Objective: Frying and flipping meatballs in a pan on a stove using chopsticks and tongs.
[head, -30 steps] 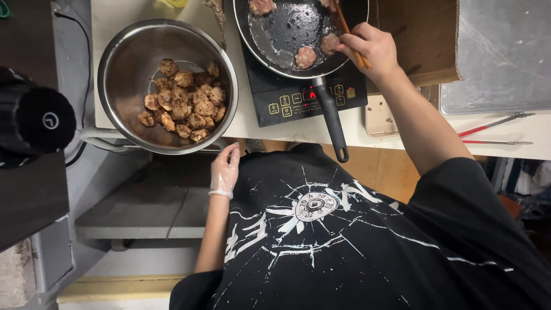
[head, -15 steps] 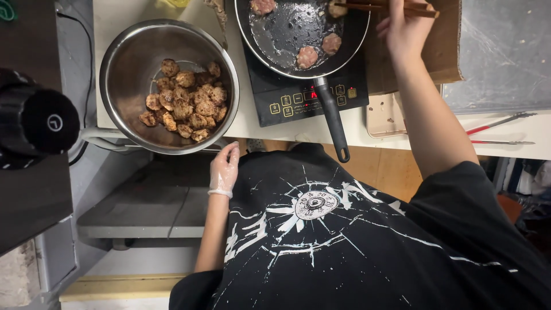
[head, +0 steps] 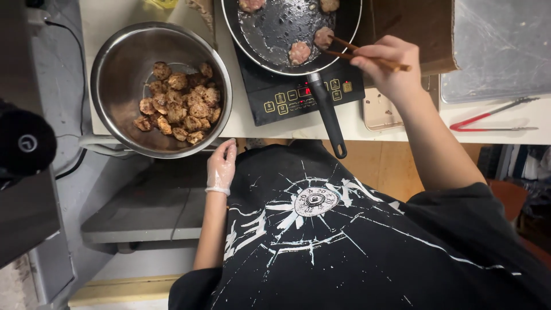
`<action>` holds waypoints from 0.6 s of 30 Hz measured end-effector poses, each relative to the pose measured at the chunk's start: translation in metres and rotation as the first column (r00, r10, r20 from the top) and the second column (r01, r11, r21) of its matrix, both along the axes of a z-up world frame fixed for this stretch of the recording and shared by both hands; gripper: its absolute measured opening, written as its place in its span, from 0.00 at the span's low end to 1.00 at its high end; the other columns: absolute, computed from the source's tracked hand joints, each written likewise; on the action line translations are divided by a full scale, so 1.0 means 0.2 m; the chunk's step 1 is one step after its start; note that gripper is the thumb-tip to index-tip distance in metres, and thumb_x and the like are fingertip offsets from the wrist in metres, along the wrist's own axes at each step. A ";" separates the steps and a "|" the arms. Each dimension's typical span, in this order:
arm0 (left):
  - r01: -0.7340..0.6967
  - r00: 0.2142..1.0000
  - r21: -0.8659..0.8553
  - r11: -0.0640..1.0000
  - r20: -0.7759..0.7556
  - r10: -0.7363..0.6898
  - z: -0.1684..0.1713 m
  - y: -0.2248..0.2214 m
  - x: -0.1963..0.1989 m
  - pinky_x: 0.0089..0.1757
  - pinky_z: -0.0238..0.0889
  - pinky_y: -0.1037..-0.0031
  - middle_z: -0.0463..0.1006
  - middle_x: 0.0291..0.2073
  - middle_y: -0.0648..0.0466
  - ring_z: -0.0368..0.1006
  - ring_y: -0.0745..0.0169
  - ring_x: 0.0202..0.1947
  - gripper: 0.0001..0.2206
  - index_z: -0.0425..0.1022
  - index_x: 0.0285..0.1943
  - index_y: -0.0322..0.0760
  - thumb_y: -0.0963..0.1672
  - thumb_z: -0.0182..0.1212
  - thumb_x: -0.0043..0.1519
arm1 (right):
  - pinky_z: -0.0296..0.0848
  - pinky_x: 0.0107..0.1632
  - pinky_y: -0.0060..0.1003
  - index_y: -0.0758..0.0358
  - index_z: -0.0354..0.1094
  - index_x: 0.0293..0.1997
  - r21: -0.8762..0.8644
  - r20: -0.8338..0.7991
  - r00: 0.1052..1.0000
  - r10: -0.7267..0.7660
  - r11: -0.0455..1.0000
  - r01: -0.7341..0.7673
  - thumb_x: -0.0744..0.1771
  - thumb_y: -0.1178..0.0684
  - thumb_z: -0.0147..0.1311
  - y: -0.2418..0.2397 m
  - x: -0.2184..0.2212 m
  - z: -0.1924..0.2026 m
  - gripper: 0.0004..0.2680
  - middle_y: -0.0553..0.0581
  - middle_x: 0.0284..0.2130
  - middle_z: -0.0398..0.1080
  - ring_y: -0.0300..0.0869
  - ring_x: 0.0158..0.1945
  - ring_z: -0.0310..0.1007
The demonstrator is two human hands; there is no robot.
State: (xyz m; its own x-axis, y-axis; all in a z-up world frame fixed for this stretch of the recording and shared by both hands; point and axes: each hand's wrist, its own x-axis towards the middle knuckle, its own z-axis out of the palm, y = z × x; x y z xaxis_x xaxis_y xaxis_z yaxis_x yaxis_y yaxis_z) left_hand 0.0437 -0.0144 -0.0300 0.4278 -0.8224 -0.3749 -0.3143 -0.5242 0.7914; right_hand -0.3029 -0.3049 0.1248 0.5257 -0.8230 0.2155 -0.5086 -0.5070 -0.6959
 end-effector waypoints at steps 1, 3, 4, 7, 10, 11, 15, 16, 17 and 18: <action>0.007 1.000 0.002 1.000 -0.002 -0.007 0.00 -0.01 0.00 0.49 0.69 0.67 0.83 0.44 0.44 0.81 0.51 0.47 0.13 0.80 0.55 0.37 0.47 0.60 0.66 | 0.74 0.37 0.34 0.68 0.79 0.47 0.002 -0.002 1.000 -0.007 1.000 0.007 0.70 0.57 0.68 0.01 0.00 0.01 0.06 0.59 0.36 0.74 0.43 0.36 0.76; 0.008 1.000 0.002 1.000 -0.004 -0.008 0.00 -0.01 -0.01 0.48 0.69 0.67 0.83 0.44 0.44 0.81 0.51 0.46 0.13 0.80 0.54 0.37 0.47 0.60 0.66 | 0.72 0.39 0.38 0.64 0.80 0.46 -0.114 -0.140 0.988 0.064 0.990 -0.080 0.69 0.54 0.71 0.03 0.02 0.02 0.07 0.59 0.34 0.73 0.47 0.36 0.75; 0.006 1.000 0.003 1.000 -0.004 -0.006 -0.01 -0.01 -0.01 0.48 0.69 0.67 0.83 0.44 0.44 0.81 0.51 0.46 0.13 0.80 0.54 0.37 0.47 0.60 0.66 | 0.72 0.39 0.38 0.64 0.80 0.46 -0.112 -0.140 0.988 0.066 0.990 -0.082 0.69 0.54 0.71 0.04 0.03 0.00 0.07 0.59 0.34 0.73 0.47 0.36 0.75; 0.029 1.000 -0.063 0.998 0.010 -0.029 -0.02 -0.01 -0.02 0.49 0.69 0.67 0.83 0.46 0.43 0.80 0.50 0.48 0.13 0.80 0.54 0.36 0.47 0.60 0.67 | 0.72 0.37 0.39 0.62 0.80 0.47 -0.113 -0.193 0.977 0.089 0.987 -0.112 0.68 0.53 0.71 0.05 0.05 -0.04 0.07 0.58 0.34 0.72 0.47 0.35 0.74; 0.011 0.999 -0.008 1.000 -0.031 -0.011 -0.01 -0.01 -0.03 0.48 0.70 0.68 0.84 0.44 0.44 0.81 0.52 0.45 0.13 0.79 0.54 0.37 0.47 0.60 0.66 | 0.72 0.37 0.39 0.61 0.79 0.48 -0.174 -0.257 0.958 0.130 0.968 -0.178 0.68 0.52 0.70 0.04 0.02 -0.09 0.08 0.57 0.35 0.71 0.47 0.34 0.74; 0.019 1.000 -0.030 0.999 -0.009 -0.019 0.00 -0.01 -0.03 0.48 0.70 0.68 0.83 0.45 0.44 0.81 0.52 0.46 0.12 0.80 0.54 0.37 0.47 0.60 0.66 | 0.73 0.37 0.39 0.60 0.79 0.48 -0.203 -0.275 0.949 0.153 0.956 -0.213 0.68 0.51 0.70 0.03 0.01 -0.09 0.08 0.56 0.35 0.71 0.47 0.34 0.74; 0.005 1.000 -0.032 0.999 -0.009 -0.005 0.01 0.02 -0.02 0.48 0.70 0.68 0.83 0.46 0.45 0.81 0.52 0.46 0.12 0.80 0.54 0.37 0.46 0.60 0.66 | 0.73 0.36 0.40 0.60 0.79 0.47 -0.279 -0.293 0.934 0.204 0.916 -0.288 0.68 0.50 0.70 0.01 0.01 -0.14 0.08 0.55 0.36 0.71 0.47 0.34 0.74; 0.006 1.000 -0.032 0.999 -0.011 -0.006 0.00 0.02 -0.02 0.48 0.70 0.68 0.83 0.46 0.45 0.81 0.52 0.46 0.12 0.80 0.54 0.37 0.46 0.60 0.66 | 0.73 0.36 0.40 0.60 0.79 0.47 -0.279 -0.295 0.934 0.204 0.916 -0.288 0.68 0.50 0.70 0.01 0.01 -0.16 0.08 0.55 0.36 0.71 0.47 0.34 0.74; 0.016 1.000 -0.037 0.999 -0.007 -0.016 0.00 0.03 -0.02 0.48 0.69 0.68 0.83 0.47 0.45 0.80 0.52 0.47 0.12 0.80 0.54 0.37 0.46 0.60 0.66 | 0.73 0.35 0.39 0.60 0.79 0.47 -0.310 -0.310 0.929 0.203 0.902 -0.300 0.68 0.51 0.70 0.01 0.00 -0.18 0.08 0.55 0.35 0.71 0.47 0.33 0.74; 0.025 1.000 -0.044 0.999 0.000 -0.025 0.00 0.03 -0.01 0.49 0.69 0.68 0.83 0.47 0.45 0.80 0.52 0.47 0.12 0.80 0.54 0.37 0.46 0.60 0.67 | 0.72 0.34 0.39 0.60 0.79 0.47 -0.343 -0.322 0.925 0.202 0.886 -0.313 0.68 0.51 0.70 0.00 0.01 -0.19 0.08 0.54 0.35 0.71 0.46 0.33 0.73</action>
State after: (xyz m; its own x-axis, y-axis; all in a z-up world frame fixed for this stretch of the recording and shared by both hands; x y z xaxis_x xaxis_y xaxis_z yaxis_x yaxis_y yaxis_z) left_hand 0.0412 -0.0084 -0.0307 0.4070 -0.8484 -0.3386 -0.3262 -0.4812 0.8137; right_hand -0.3007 -0.3041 0.0860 0.7903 -0.5323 0.3034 -0.4617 -0.8429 -0.2763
